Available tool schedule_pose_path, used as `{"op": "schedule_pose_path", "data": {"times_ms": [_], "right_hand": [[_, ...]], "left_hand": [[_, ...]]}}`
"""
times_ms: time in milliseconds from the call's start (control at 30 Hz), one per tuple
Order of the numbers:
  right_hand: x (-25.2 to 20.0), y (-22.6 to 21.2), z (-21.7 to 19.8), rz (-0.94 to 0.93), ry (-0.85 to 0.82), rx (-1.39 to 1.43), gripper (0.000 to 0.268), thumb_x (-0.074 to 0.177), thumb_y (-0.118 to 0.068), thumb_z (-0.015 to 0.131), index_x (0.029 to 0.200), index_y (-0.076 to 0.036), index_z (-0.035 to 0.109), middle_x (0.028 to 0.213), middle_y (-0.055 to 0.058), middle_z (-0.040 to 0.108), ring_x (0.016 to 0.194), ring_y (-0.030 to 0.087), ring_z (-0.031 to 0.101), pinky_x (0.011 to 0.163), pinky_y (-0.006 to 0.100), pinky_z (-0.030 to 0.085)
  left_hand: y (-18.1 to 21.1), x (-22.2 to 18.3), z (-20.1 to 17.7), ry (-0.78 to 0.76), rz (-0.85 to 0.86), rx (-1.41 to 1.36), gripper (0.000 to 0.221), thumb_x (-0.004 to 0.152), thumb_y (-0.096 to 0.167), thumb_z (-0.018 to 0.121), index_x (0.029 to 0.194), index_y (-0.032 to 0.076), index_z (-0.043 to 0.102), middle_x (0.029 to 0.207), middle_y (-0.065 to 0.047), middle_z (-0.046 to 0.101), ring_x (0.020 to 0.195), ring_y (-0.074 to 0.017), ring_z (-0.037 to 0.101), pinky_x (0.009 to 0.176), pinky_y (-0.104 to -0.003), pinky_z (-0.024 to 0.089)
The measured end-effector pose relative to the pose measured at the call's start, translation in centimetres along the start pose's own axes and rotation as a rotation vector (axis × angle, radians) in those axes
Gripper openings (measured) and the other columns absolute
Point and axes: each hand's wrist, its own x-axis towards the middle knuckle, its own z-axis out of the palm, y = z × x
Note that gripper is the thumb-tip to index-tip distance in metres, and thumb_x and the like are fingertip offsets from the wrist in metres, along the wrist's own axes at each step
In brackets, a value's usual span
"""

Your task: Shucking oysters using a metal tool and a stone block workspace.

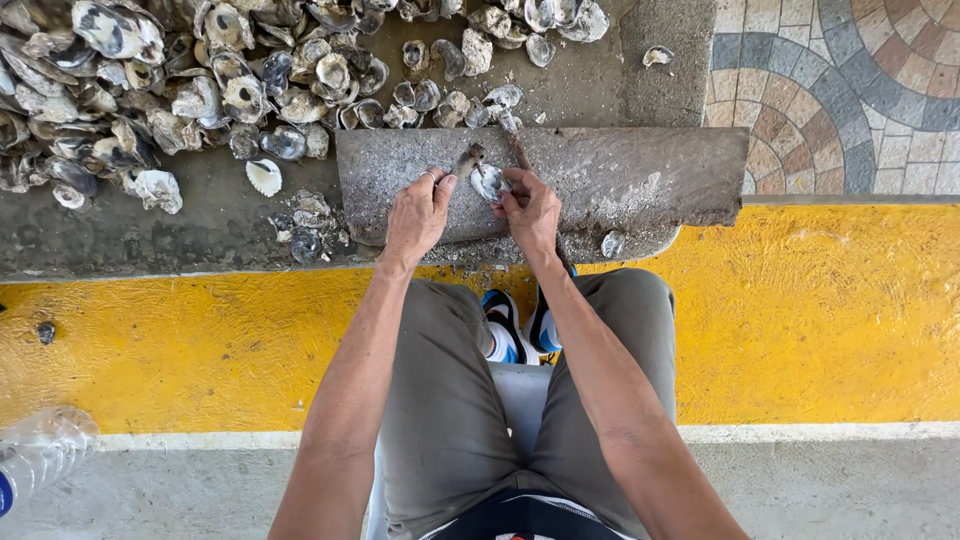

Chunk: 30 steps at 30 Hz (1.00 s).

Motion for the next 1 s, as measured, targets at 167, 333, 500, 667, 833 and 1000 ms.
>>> {"op": "schedule_pose_path", "data": {"times_ms": [167,333,500,667,833,1000], "right_hand": [[0.5,-0.1,-0.1,0.035,-0.002,-0.078,0.034,0.092,0.007,0.062,0.125,-0.001,0.067,0.097,0.013,0.077,0.074,0.014,0.077,0.062,0.025,0.061],[1.1,0.3,-0.2,0.053,-0.019,-0.175,0.034,0.093,0.006,0.061,0.125,-0.004,0.067,0.098,0.013,0.077,0.072,0.015,0.077,0.059,0.024,0.061],[0.5,1.7,-1.6,-0.157,0.005,-0.388,0.038,0.092,0.005,0.066,0.130,-0.004,0.067,0.101,0.014,0.076,0.069,0.015,0.074,0.053,0.023,0.058],[-3.5,0.6,-3.7,-0.236,0.174,-0.796,0.055,0.081,-0.009,0.083,0.129,-0.004,0.057,0.110,0.017,0.063,0.089,0.027,0.065,0.061,0.036,0.056],[-3.9,3.4,-4.8,-0.055,0.155,-0.914,0.063,0.073,-0.015,0.088,0.122,-0.006,0.050,0.117,0.019,0.057,0.109,0.036,0.060,0.082,0.050,0.054],[-3.6,5.5,-5.7,-0.151,0.094,-0.745,0.040,0.087,-0.014,0.069,0.121,-0.002,0.051,0.098,0.023,0.067,0.087,0.036,0.068,0.076,0.047,0.055]], "left_hand": [[-1.1,0.6,1.3,0.022,0.012,0.001,0.034,0.108,0.041,0.050,0.107,0.012,0.067,0.067,-0.005,0.069,0.057,-0.0189,0.069,0.056,-0.039,0.058],[-0.6,0.9,1.4,0.079,0.056,0.099,0.034,0.107,0.042,0.051,0.108,0.013,0.069,0.069,-0.006,0.072,0.060,-0.0209,0.070,0.057,-0.040,0.057],[-0.1,1.1,1.9,0.014,0.051,0.179,0.039,0.107,0.042,0.048,0.117,0.009,0.065,0.078,-0.009,0.073,0.059,-0.0225,0.070,0.052,-0.039,0.058],[-0.9,1.0,2.9,0.094,0.144,0.193,0.043,0.107,0.045,0.050,0.117,0.008,0.067,0.077,-0.009,0.073,0.060,-0.0182,0.068,0.053,-0.036,0.057],[-0.9,1.2,3.3,0.019,0.083,0.164,0.048,0.105,0.047,0.048,0.119,0.004,0.066,0.069,-0.009,0.068,0.051,-0.0145,0.060,0.045,-0.032,0.052],[-4.4,2.9,6.7,-0.061,0.227,0.354,0.050,0.113,0.044,0.043,0.105,0.001,0.067,0.065,-0.001,0.052,0.049,-0.0111,0.042,0.041,-0.028,0.041]]}}
